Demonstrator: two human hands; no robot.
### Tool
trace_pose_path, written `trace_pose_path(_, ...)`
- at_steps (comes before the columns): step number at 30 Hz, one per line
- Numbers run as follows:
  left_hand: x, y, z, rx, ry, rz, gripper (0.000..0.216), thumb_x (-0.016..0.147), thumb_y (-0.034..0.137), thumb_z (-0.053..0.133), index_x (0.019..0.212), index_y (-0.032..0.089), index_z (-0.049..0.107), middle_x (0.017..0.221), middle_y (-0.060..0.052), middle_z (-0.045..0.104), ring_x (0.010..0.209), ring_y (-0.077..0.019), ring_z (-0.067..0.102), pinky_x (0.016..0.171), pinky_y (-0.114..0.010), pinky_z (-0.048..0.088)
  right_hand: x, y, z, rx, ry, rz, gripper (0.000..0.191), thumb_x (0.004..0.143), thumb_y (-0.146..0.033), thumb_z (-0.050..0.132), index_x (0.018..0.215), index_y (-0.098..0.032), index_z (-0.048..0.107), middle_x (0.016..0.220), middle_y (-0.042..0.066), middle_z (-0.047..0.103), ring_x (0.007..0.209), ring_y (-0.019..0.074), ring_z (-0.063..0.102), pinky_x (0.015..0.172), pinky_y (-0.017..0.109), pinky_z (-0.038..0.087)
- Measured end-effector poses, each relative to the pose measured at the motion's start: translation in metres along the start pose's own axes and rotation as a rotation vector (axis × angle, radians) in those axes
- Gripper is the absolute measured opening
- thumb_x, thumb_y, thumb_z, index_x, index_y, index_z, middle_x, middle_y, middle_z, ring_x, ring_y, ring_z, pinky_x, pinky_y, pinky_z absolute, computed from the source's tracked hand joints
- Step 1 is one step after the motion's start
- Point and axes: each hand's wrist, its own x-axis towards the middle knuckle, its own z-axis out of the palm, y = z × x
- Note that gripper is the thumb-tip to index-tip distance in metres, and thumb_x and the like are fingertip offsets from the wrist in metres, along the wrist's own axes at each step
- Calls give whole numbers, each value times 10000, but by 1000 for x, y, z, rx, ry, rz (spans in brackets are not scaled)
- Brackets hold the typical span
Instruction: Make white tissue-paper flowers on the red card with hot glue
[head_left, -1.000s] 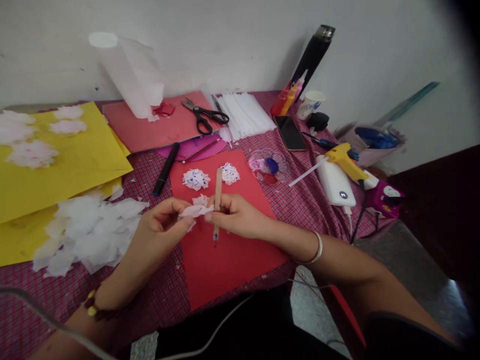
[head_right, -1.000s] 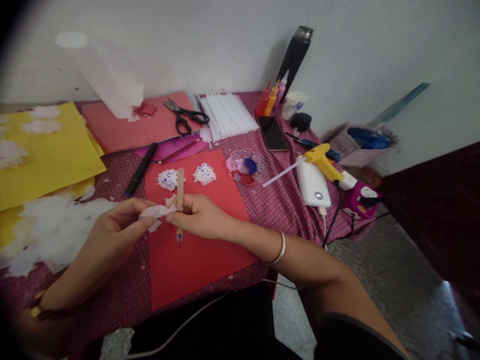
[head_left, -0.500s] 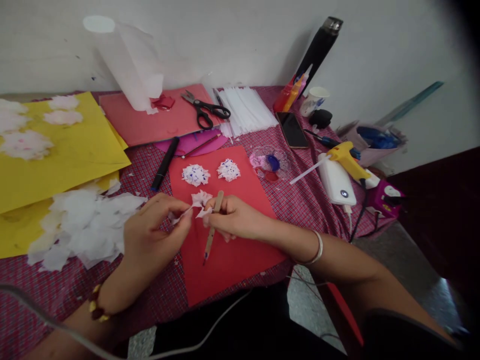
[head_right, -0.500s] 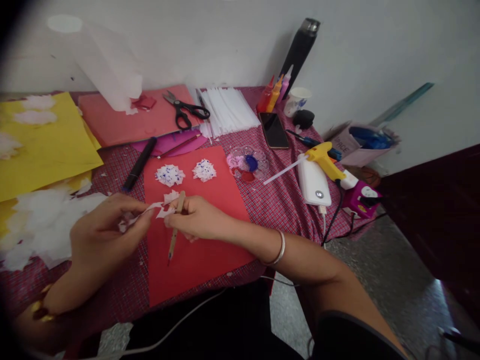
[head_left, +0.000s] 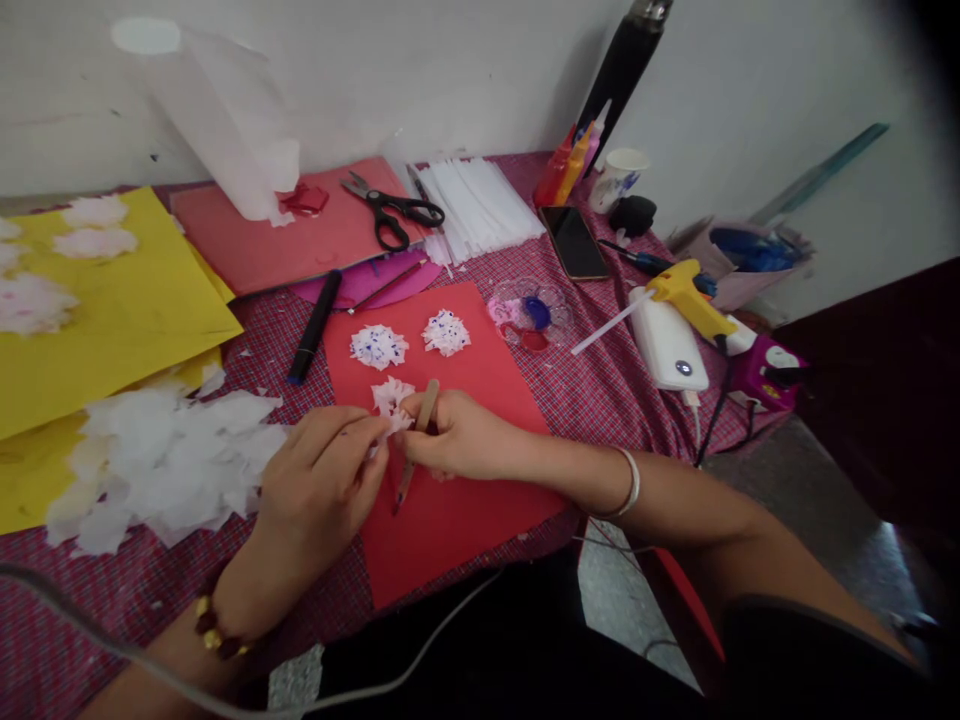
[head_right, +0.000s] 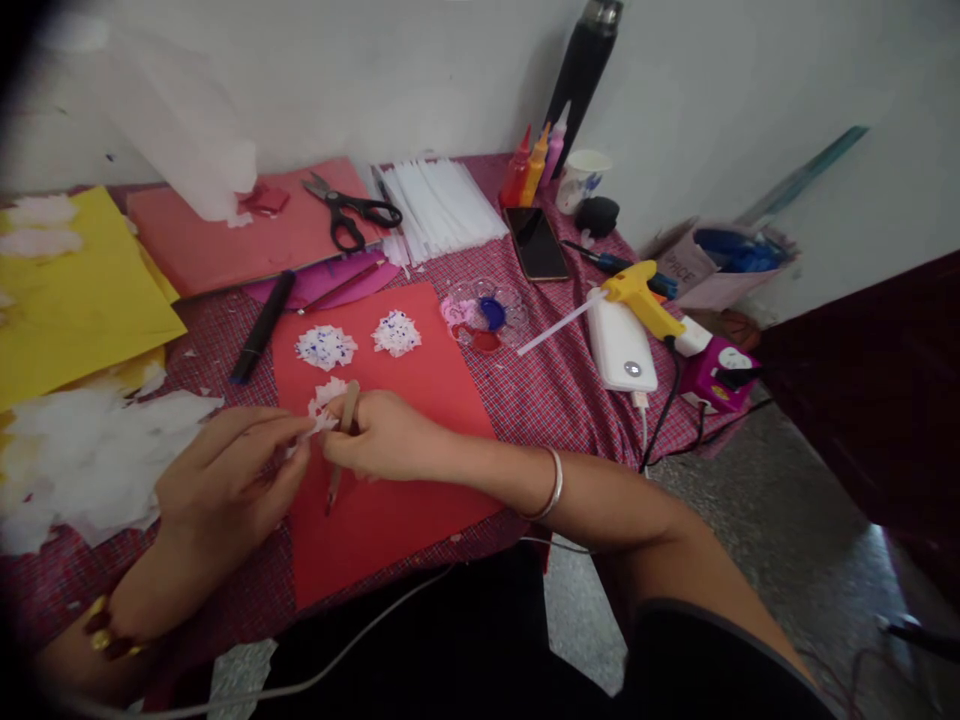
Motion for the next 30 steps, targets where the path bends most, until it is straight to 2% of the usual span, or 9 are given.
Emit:
trace_pose_path(4, 5, 3, 1, -146, 9, -90, 162, 869, 93, 588, 976, 194, 657, 897, -44, 714, 816, -183, 686, 732, -300, 554, 3, 1, -2, -97, -16, -43, 189, 883, -107, 503, 716, -187, 463, 581, -85, 450, 529, 63, 448, 532, 194, 373)
trace_pose_path(7, 9, 5, -1, -293, -46, -258, 121, 838, 144, 626, 927, 206, 679, 851, -20, 710, 754, -162, 671, 690, -286, 536, 5, 4, -2, -119, -30, -112, 127, 838, -62, 512, 775, -172, 508, 720, -48, 514, 672, 84, 501, 650, 215, 430)
trace_pose_path(10, 9, 6, -1, -430, -92, -466, 32, 822, 232, 683, 846, 212, 686, 783, 2, 695, 685, -149, 639, 653, -285, 507, 5, 5, -2, -155, -33, -143, 128, 814, -47, 510, 793, -173, 513, 759, -37, 524, 723, 95, 510, 696, 229, 443)
trace_pose_path(14, 11, 2, 1, -754, -87, -873, 111, 830, 299, 708, 763, 212, 695, 684, 14, 680, 610, -125, 597, 586, -251, 457, -3, -5, -7, -138, -24, -149, 109, 833, -74, 507, 824, -172, 554, 707, -51, 537, 636, 80, 511, 618, 213, 435)
trace_pose_path(16, 14, -3, 1, -975, 2, -1049, 118, 787, 296, 745, 731, 206, 692, 634, 21, 660, 575, -108, 576, 566, -228, 450, -8, -11, -14, -24, 27, -152, 99, 904, -153, 484, 879, -173, 577, 614, -69, 525, 520, 72, 485, 523, 202, 411)
trace_pose_path(18, 17, -8, 1, -1147, 92, -1160, 124, 727, 279, 781, 710, 197, 690, 630, 19, 663, 566, -97, 574, 557, -210, 458, -11, -16, -21, 98, 124, -207, 152, 961, -262, 473, 912, -172, 585, 563, -66, 544, 451, 74, 476, 453, 199, 388)
trace_pose_path(20, 19, -10, 1, -1221, 114, -1221, 136, 689, 267, 802, 703, 187, 694, 635, 13, 673, 556, -90, 573, 538, -195, 456, -13, -18, -25, 160, 202, -299, 200, 978, -333, 498, 926, -168, 599, 595, -38, 606, 460, 78, 512, 446, 200, 404)
trace_pose_path(23, 18, -10, 1, -1241, 83, -1248, 162, 668, 276, 817, 695, 171, 697, 612, 9, 668, 530, -79, 562, 510, -176, 437, -14, -16, -24, 134, 236, -385, 220, 987, -363, 538, 956, -164, 628, 664, -9, 655, 515, 81, 559, 488, 204, 447)
trace_pose_path(30, 19, -5, 0, -1255, 59, -1253, 177, 663, 282, 821, 696, 162, 695, 621, 4, 679, 532, -75, 572, 515, -167, 444, -14, -9, -19, 38, 279, -453, 236, 1011, -387, 523, 998, -174, 626, 690, -9, 652, 559, 79, 564, 507, 196, 459)
